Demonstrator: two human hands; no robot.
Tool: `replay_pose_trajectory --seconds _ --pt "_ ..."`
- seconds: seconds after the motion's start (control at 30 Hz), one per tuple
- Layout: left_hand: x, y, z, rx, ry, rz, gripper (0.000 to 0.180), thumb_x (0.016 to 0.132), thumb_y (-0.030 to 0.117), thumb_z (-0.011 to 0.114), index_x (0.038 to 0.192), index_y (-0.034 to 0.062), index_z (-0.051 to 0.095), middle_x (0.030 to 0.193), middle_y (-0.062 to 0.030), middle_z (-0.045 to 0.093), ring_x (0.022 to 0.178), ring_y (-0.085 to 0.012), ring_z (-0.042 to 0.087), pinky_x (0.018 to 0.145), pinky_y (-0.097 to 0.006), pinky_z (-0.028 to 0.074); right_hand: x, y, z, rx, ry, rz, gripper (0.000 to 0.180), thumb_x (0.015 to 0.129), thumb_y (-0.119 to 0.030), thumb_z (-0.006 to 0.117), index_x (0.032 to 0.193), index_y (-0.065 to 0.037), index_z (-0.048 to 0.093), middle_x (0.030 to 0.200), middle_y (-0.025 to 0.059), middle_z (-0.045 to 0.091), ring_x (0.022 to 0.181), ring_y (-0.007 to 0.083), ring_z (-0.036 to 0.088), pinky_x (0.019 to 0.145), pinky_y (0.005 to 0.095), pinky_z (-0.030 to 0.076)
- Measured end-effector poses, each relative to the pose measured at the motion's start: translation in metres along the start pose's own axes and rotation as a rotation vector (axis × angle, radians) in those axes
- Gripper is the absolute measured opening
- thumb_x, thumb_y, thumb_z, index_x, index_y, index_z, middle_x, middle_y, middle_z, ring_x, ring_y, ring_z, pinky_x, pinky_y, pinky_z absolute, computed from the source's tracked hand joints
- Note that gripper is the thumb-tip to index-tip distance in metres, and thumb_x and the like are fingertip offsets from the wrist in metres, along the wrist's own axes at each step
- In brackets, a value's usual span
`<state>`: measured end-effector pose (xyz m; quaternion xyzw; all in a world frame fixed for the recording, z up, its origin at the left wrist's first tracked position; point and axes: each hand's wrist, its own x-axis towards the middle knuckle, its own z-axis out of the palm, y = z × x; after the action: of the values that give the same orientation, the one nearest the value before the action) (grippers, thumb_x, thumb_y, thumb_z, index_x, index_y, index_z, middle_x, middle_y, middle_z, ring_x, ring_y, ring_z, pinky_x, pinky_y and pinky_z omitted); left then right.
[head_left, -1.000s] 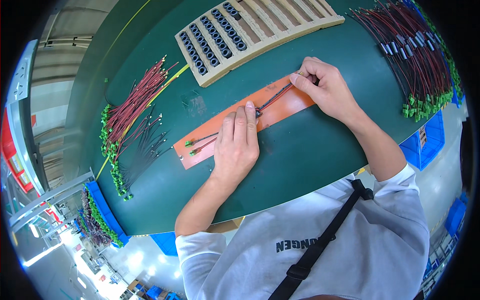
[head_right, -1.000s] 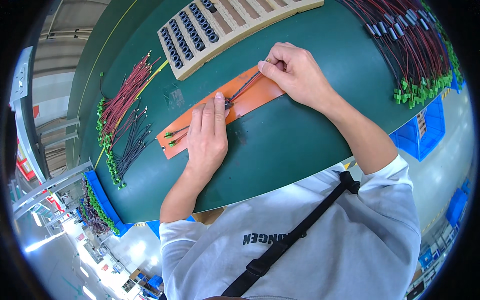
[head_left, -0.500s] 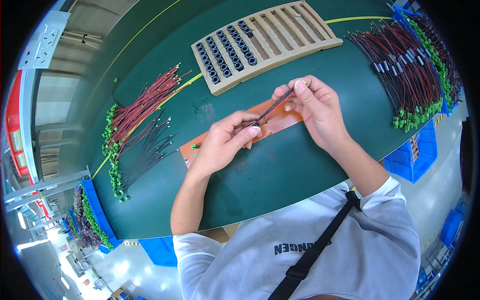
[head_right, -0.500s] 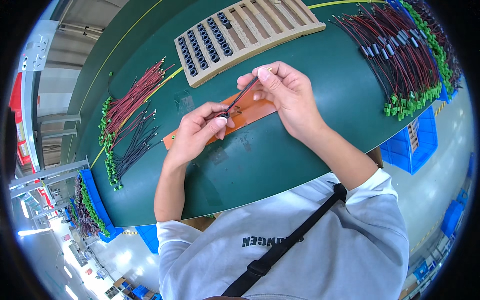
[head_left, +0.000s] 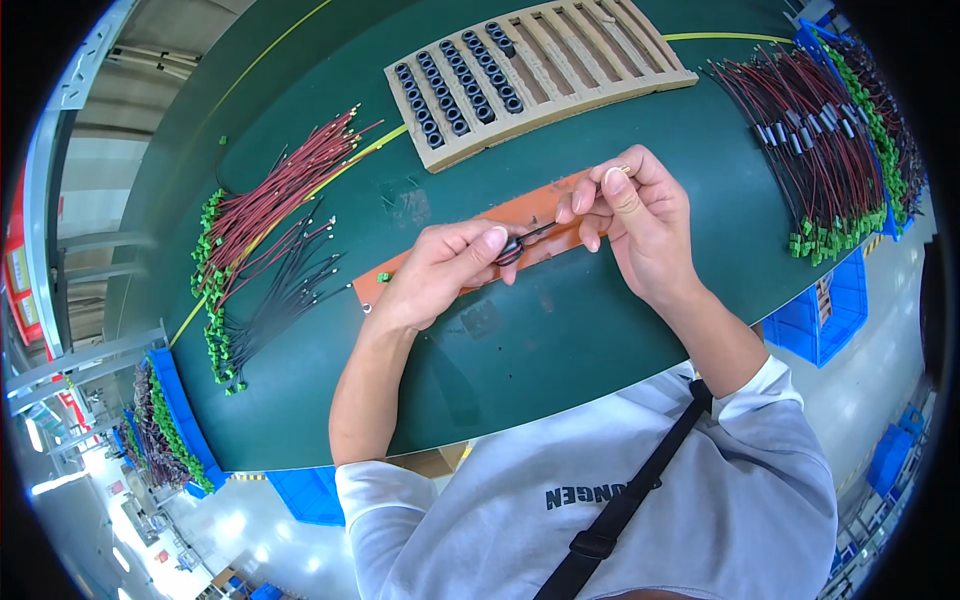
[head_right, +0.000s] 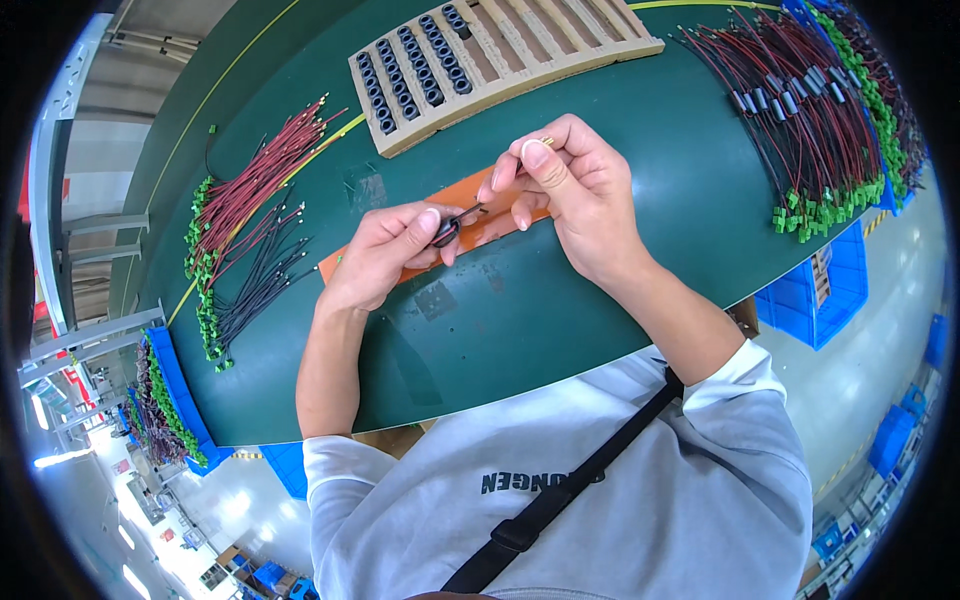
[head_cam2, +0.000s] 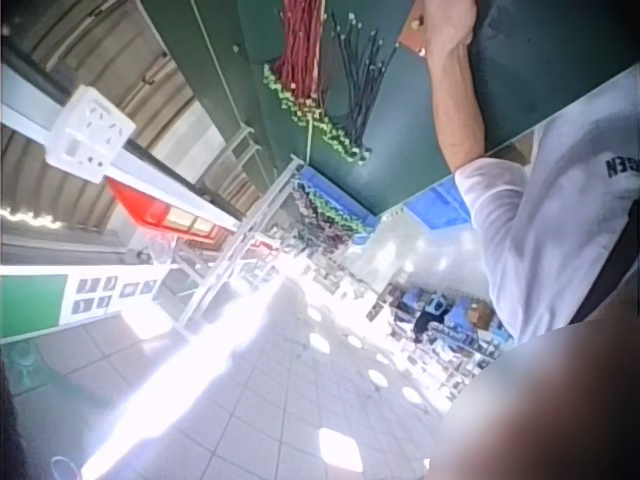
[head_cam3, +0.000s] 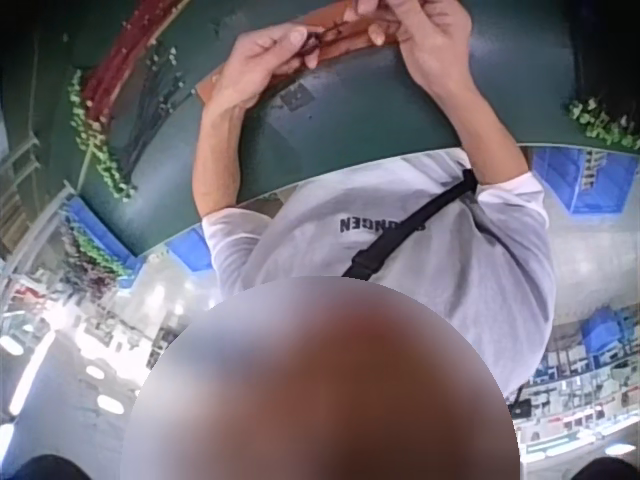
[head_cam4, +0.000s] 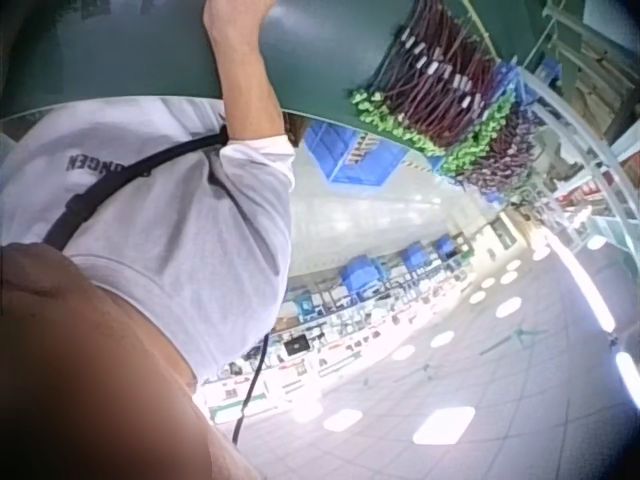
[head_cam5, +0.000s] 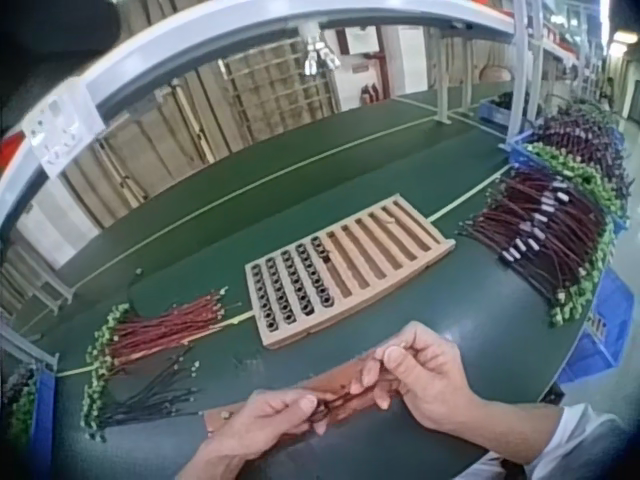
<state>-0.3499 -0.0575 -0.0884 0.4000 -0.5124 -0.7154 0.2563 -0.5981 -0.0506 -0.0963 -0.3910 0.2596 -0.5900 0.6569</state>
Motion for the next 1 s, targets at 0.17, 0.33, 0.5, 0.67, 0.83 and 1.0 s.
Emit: replay_pose_trajectory --seconds 0.17,0.33,0.5,0.67,0.83,1.0 --pt "0.004 -0.007 -0.003 -0.053 0.083 0.034 0.043 0.11 0.03 0.054 0.123 -0.0075 0.068 0.083 -0.005 0.064 0.059 -0.0043 0.037 0.053 -0.022 0.029 0.003 0.006 -0.008 0.105 0.07 0.103 0.017 0.109 -0.022 0.056 0.104 -0.006 0.057 0.095 0.0098 0.07 0.092 0.0211 0.074 0.065 0.0268 0.055" --pt "-0.001 -0.007 0.004 0.084 0.067 0.014 0.041 0.109 0.029 0.054 0.123 -0.0059 0.068 0.082 -0.0044 0.063 0.061 -0.0051 0.041 0.055 -0.023 0.032 0.01 0.008 -0.007 0.079 0.164 0.133 0.018 0.109 -0.021 0.055 0.105 -0.004 0.058 0.098 0.0114 0.07 0.096 0.023 0.075 0.069 0.0291 0.059" --pt "-0.002 -0.019 0.008 0.224 0.101 0.215 0.034 0.106 0.021 0.06 0.129 -0.0028 0.068 0.092 -0.0038 0.066 0.074 -0.0073 0.051 0.065 -0.024 0.043 0.011 0.007 -0.01 0.084 0.165 0.132 0.018 0.109 -0.02 0.055 0.106 -0.003 0.059 0.1 0.0135 0.072 0.098 0.0233 0.075 0.072 0.0302 0.061" --pt "-0.003 -0.013 0.009 0.308 0.124 0.158 0.032 0.102 0.013 0.065 0.13 -0.0016 0.068 0.099 -0.0027 0.068 0.079 -0.0082 0.055 0.071 -0.025 0.047 0.012 0.007 -0.011 0.058 0.165 0.121 0.018 0.108 -0.02 0.056 0.106 -0.003 0.06 0.101 0.0145 0.073 0.098 0.0232 0.075 0.073 0.0305 0.061" --pt "-0.003 -0.013 0.015 0.306 0.107 0.179 0.031 0.104 0.015 0.064 0.129 -0.0011 0.069 0.098 -0.0033 0.068 0.077 -0.0088 0.055 0.07 -0.025 0.047 0.008 0.007 -0.013 0.029 0.165 0.101 0.018 0.108 -0.02 0.057 0.106 -0.003 0.061 0.103 0.0146 0.073 0.098 0.0236 0.075 0.077 0.0306 0.061" --pt "-0.004 -0.015 0.013 0.301 0.156 0.216 0.032 0.107 0.02 0.059 0.129 -0.0013 0.067 0.091 -0.003 0.065 0.077 -0.0097 0.055 0.071 -0.026 0.046 0.013 0.005 -0.01 -0.057 0.129 0.055 0.022 0.107 -0.022 0.059 0.112 -0.002 0.062 0.104 0.0142 0.073 0.099 0.0228 0.074 0.08 0.0299 0.06"
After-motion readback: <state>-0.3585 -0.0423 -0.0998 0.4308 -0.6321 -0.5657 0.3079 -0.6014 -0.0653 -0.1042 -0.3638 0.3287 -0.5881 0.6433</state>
